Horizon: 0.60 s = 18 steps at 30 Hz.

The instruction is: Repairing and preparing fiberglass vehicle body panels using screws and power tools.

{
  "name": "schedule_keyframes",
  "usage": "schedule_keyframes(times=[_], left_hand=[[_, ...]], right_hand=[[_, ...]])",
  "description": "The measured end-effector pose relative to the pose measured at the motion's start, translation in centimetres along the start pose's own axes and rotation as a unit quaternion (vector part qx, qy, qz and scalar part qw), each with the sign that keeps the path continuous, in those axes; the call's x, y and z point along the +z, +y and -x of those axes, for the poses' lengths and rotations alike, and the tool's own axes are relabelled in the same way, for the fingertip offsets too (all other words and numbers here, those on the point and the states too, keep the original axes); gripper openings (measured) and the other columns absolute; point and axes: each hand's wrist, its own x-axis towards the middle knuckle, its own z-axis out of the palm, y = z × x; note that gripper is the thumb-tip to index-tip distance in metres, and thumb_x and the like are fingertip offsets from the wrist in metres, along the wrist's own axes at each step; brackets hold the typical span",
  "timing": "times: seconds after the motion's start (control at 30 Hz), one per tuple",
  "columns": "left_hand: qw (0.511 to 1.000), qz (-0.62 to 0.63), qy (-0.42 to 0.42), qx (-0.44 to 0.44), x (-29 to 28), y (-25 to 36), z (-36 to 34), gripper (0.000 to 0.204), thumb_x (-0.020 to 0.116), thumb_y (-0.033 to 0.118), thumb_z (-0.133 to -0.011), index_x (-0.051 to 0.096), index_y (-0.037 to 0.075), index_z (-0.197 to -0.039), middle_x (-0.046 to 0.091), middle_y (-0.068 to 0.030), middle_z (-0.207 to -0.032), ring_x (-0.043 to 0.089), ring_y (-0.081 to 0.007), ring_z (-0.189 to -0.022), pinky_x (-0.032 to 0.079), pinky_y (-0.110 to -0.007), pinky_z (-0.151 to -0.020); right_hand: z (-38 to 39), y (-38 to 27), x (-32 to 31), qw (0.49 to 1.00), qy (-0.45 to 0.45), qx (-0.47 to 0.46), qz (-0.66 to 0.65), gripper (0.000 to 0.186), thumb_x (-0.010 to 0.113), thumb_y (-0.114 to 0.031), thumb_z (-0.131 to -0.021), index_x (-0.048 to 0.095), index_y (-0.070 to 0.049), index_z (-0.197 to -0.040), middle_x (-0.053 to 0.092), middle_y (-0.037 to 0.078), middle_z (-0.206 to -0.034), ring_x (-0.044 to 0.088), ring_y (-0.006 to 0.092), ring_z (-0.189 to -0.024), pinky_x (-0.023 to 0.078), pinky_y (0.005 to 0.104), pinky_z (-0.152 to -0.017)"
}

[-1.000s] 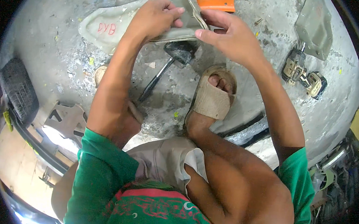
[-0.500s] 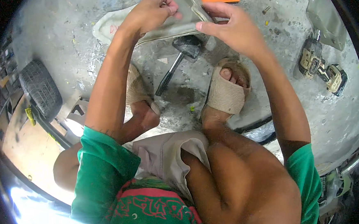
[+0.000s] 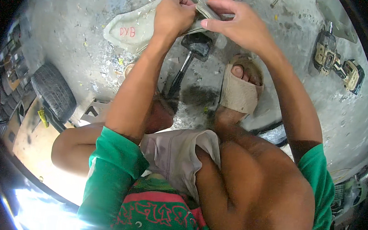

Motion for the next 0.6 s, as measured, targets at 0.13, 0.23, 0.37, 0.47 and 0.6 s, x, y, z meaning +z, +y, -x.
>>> schedule_keyframes(times=[0.13,0.23,0.37,0.47,0.6], left_hand=[[0.999,0.050,-0.003,-0.011,0.4,-0.7,-0.3,0.017,0.077,0.020,-0.080,0.075,0.004,-0.084,0.074,-0.0176,-0.083,0.072,-0.0281,-0.080,0.055,-0.038,-0.074],[0.983,0.158,-0.073,-0.056,0.1,-1.1,-0.9,0.013,0.073,0.014,-0.082,0.075,0.001,-0.085,0.075,-0.0146,-0.083,0.071,-0.0216,-0.079,0.054,-0.034,-0.070],[0.952,0.232,-0.176,-0.089,-0.8,-0.9,-1.4,0.016,0.066,0.004,-0.089,0.069,-0.005,-0.101,0.072,-0.0088,-0.086,0.070,-0.0171,-0.081,0.053,-0.027,-0.065],[0.971,0.158,-0.170,-0.055,-0.1,-3.0,-2.2,0.013,0.070,0.011,-0.080,0.073,0.000,-0.086,0.070,-0.0095,-0.073,0.062,-0.0175,-0.064,0.050,-0.035,-0.061],[0.976,0.186,-0.089,-0.067,1.2,-2.4,-1.4,0.014,0.068,0.007,-0.078,0.075,0.000,-0.088,0.070,-0.0075,-0.074,0.062,-0.0165,-0.064,0.049,-0.033,-0.059]], right_hand=[[0.2,-0.3,0.1,1.000,-0.012,0.013,0.005,0.059,0.076,-0.027,-0.088,0.056,-0.001,-0.137,0.063,0.010,-0.130,0.062,0.0199,-0.114,0.049,0.0342,-0.099],[0.4,-0.9,0.2,1.000,-0.012,0.010,-0.001,0.058,0.076,-0.027,-0.088,0.056,-0.001,-0.137,0.063,0.009,-0.129,0.062,0.0198,-0.114,0.049,0.0340,-0.098],[0.6,-0.8,0.2,1.000,-0.016,0.010,-0.003,0.058,0.075,-0.027,-0.089,0.057,-0.002,-0.137,0.064,0.009,-0.128,0.062,0.0197,-0.114,0.050,0.0338,-0.096],[0.5,-1.0,0.4,0.999,-0.021,0.019,-0.043,0.058,0.075,-0.028,-0.089,0.056,-0.002,-0.138,0.064,0.009,-0.128,0.063,0.0190,-0.112,0.050,0.0332,-0.095],[0.6,-1.0,0.3,0.998,-0.010,0.032,-0.044,0.056,0.075,-0.023,-0.088,0.057,-0.001,-0.137,0.065,0.009,-0.125,0.064,0.0177,-0.107,0.051,0.0318,-0.093]])
